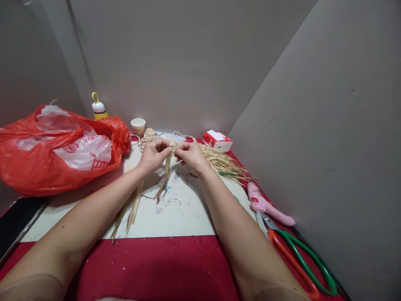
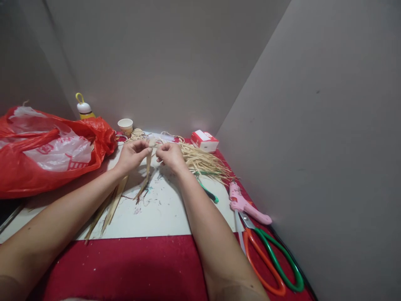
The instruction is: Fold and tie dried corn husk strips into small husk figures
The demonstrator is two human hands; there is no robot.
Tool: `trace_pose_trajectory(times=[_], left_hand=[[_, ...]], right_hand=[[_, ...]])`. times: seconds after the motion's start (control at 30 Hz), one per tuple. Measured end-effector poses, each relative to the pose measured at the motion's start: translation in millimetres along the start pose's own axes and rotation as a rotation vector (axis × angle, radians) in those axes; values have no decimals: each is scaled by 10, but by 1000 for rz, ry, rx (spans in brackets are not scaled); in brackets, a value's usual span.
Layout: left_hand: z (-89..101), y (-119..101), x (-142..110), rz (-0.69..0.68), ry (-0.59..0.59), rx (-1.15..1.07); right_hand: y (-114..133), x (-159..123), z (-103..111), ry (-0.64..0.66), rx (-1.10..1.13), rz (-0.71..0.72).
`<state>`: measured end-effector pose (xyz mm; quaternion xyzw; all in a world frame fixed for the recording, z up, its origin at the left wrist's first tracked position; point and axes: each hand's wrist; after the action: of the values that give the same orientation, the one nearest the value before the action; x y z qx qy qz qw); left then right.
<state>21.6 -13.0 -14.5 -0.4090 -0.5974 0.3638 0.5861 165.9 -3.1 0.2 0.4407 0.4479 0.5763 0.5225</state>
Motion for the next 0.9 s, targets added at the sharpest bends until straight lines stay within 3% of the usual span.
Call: trace_pose_trajectory(times=[0.2, 0.37, 0.63, 0.9], left_hand=[[45, 2, 55, 33, -83, -101], [67, 56, 70, 72, -75, -103], [52, 94, 62, 79, -58, -94], [87, 33, 48, 260, 63, -55]], right_hand=[[-5, 7, 82, 125, 210, -66], [12, -38, 65, 288, 144, -97], [0, -41, -2, 268, 47, -53], [-3, -34, 23, 191, 64, -23]])
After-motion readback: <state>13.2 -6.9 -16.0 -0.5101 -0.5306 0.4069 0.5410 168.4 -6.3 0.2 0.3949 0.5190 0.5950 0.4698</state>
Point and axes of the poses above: each hand's wrist, its own x-axis towards the middle knuckle, its own z-axis out of the back of the hand, y = z × x, and after that the axes turned 3 degrees about -x, right-handed
